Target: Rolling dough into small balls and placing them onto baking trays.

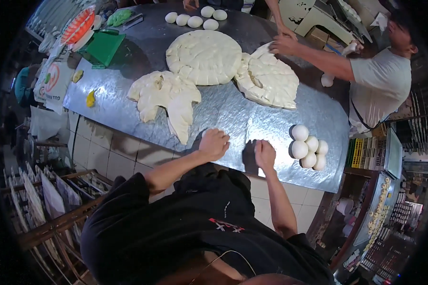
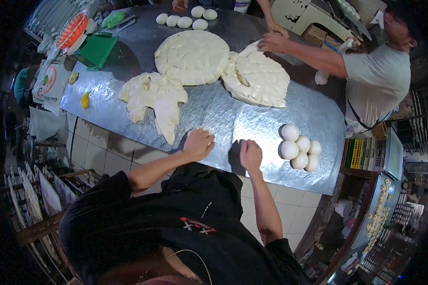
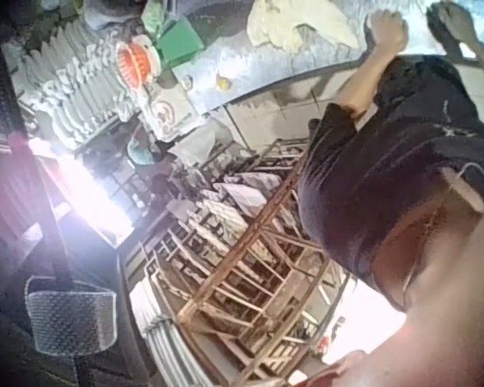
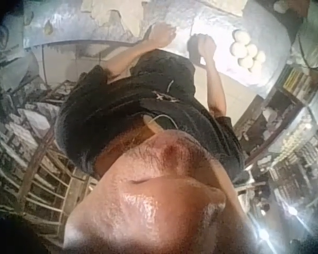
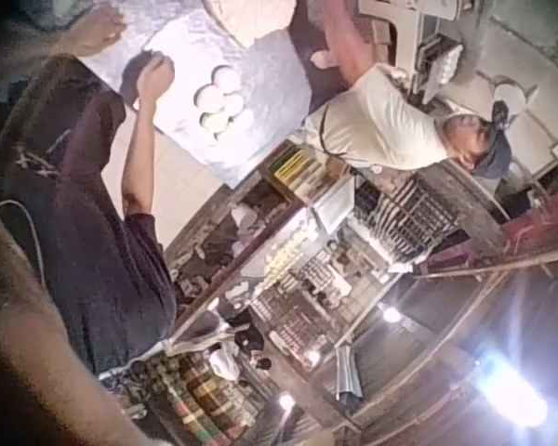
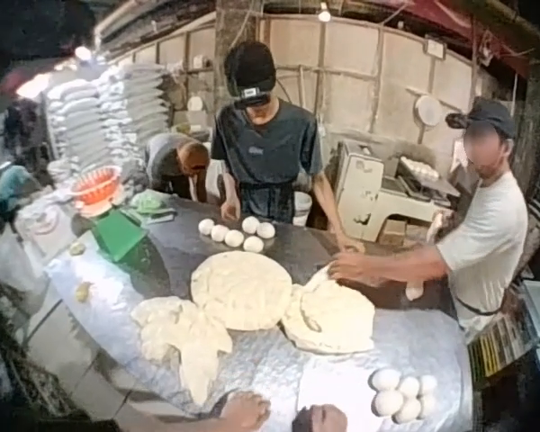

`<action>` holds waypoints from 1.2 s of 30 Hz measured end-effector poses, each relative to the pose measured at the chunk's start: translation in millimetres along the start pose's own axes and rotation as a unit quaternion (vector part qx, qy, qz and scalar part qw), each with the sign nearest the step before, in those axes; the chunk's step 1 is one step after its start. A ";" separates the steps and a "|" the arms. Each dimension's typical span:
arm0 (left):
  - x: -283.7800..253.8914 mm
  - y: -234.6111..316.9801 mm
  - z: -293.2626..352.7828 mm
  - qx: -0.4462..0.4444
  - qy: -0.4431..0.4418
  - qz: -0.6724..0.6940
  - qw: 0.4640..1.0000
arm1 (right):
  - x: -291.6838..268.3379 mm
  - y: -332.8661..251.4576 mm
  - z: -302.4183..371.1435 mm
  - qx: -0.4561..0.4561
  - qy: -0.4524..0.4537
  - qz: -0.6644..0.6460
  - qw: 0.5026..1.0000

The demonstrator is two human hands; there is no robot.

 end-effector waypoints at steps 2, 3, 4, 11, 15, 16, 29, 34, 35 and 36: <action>20.9 1.1 -12.9 -0.060 -0.213 0.123 0.968 | 11.7 11.9 -25.1 0.035 -0.022 0.000 0.999; 28.2 -15.4 -25.2 -0.103 -0.202 0.182 0.957 | 6.4 12.7 -45.2 0.023 0.015 -0.043 0.999; 21.8 -25.4 -37.6 -0.079 -0.093 0.104 0.987 | -5.6 0.7 -66.9 0.048 0.012 -0.090 0.995; 22.5 18.0 15.1 0.050 -0.073 0.020 0.996 | 14.0 -1.7 -5.2 0.002 -0.082 0.026 0.996; 41.6 -3.2 -18.7 -0.071 -0.283 0.133 0.947 | 11.2 5.8 -33.7 0.063 -0.037 0.020 0.997; 36.3 -24.5 -40.6 -0.045 -0.127 0.081 0.988 | 2.0 -6.1 -57.6 0.044 0.014 0.010 0.999; 6.8 -71.2 -32.0 0.004 0.124 0.128 0.984 | -27.7 15.6 -45.9 -0.024 0.269 -0.132 0.954; 36.5 -59.2 -77.8 -0.131 0.237 0.268 0.925 | -7.4 -11.4 -135.4 0.076 0.282 -0.204 0.934; 42.1 -43.1 -81.4 -0.122 0.224 0.263 0.930 | 0.4 -21.8 -134.9 0.108 0.260 -0.230 0.932; 44.0 -28.7 -81.4 -0.113 0.212 0.257 0.936 | 3.4 -30.8 -122.3 0.112 0.251 -0.228 0.934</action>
Point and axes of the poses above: each hand's wrist, its own z-axis away from the middle knuckle, its own x-axis out of the palm, y = z × x, the point moved 6 cm from there along -z, towards the middle knuckle, and after that the axes turned 15 degrees about x, right-handed, at the moved point
